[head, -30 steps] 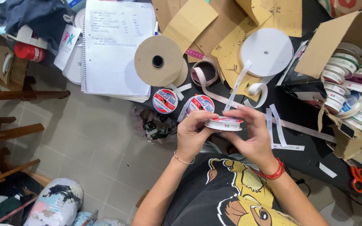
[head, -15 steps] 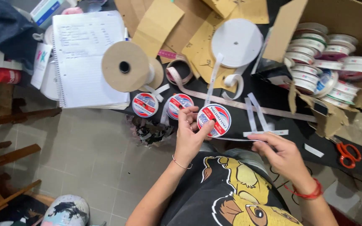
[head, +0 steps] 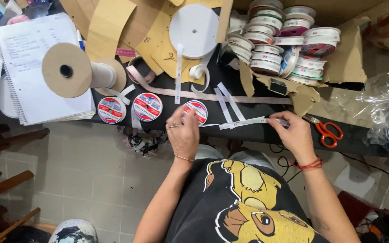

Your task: The person repeatedly pulls white tape from a roll, cuts it into short strips using orange scissors, and places the cut pieces on a cluttered table. The person also handles a measuring tape and other items on the table.

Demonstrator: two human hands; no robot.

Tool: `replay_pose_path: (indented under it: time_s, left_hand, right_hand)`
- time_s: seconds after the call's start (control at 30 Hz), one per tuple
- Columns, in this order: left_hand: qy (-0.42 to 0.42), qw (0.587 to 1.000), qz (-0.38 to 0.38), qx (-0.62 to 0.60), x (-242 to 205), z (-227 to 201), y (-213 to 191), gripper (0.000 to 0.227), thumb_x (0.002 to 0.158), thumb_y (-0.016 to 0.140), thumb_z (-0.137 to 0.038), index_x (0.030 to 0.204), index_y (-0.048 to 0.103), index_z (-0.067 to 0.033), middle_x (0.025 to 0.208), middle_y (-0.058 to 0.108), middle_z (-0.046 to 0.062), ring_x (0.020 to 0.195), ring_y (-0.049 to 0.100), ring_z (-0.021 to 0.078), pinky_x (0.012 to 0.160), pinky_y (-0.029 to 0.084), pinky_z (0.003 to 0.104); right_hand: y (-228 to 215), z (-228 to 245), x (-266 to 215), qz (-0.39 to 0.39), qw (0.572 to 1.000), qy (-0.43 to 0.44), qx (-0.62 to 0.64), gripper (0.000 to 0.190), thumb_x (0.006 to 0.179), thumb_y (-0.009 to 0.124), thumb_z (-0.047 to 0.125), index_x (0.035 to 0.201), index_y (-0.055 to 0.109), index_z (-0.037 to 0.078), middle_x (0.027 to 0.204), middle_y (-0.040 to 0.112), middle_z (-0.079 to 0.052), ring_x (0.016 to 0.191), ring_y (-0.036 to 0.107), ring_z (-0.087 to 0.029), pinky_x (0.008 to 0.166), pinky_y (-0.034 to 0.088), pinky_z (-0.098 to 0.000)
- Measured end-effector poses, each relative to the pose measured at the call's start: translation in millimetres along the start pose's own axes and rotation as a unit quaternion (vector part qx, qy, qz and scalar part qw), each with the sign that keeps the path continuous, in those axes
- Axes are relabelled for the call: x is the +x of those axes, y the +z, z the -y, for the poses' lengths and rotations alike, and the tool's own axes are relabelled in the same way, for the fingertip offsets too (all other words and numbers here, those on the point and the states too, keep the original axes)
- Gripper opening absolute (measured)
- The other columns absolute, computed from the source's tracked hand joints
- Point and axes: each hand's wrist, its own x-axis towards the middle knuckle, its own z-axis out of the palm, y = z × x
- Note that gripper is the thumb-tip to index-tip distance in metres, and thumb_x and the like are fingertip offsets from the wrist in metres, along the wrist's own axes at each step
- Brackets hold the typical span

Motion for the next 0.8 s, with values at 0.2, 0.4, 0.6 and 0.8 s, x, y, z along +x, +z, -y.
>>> replay_pose_path:
  time_s: [0.2, 0.4, 0.6, 0.8]
  left_hand:
    - [0.143, 0.979, 0.14, 0.049, -5.5, -39.8, 37.4, 0.025, 0.068, 0.071, -0.025, 0.085, 0.053, -0.0205, 0.08, 0.052, -0.003, 0.069, 0.05, 0.0166, 0.072, 0.033, 0.033]
    - [0.126, 0.965, 0.225, 0.056, -0.2, -42.7, 57.3, 0.034, 0.066, 0.071, -0.037, 0.076, 0.047, -0.0153, 0.066, 0.05, 0.001, 0.066, 0.048, 0.024, 0.062, 0.032, 0.039]
    - [0.099, 0.959, 0.262, 0.047, -0.4, -58.6, 65.8, 0.03, 0.067, 0.069, -0.037, 0.073, 0.048, -0.0169, 0.06, 0.054, -0.001, 0.067, 0.049, 0.0239, 0.067, 0.034, 0.039]
    - [0.063, 0.94, 0.334, -0.042, 0.1, -59.6, 65.0, 0.002, 0.08, 0.054, -0.02, 0.08, 0.052, -0.0194, 0.069, 0.057, -0.003, 0.068, 0.048, 0.0263, 0.062, 0.03, 0.042]
  right_hand:
    - [-8.0, -30.3, -20.5, -0.064, 0.941, -0.313, -0.109, 0.026, 0.079, 0.056, -0.002, 0.106, 0.057, -0.001, 0.117, 0.052, -0.016, 0.102, 0.05, -0.029, 0.091, 0.041, -0.039]
    - [-51.4, -130.8, -44.9, -0.184, 0.934, -0.227, -0.208, 0.018, 0.083, 0.064, -0.009, 0.098, 0.063, 0.0, 0.095, 0.059, -0.013, 0.092, 0.053, -0.025, 0.081, 0.038, -0.0342]
    - [-79.2, -125.0, -11.1, -0.017, 0.982, 0.01, -0.187, 0.048, 0.063, 0.076, 0.016, 0.105, 0.059, 0.002, 0.085, 0.052, -0.01, 0.068, 0.049, -0.018, 0.069, 0.045, -0.03]
    - [-89.8, -120.9, -0.8, 0.04, 0.967, 0.01, -0.251, 0.048, 0.065, 0.075, 0.018, 0.105, 0.053, 0.005, 0.089, 0.062, -0.01, 0.078, 0.059, -0.021, 0.07, 0.047, -0.0342]
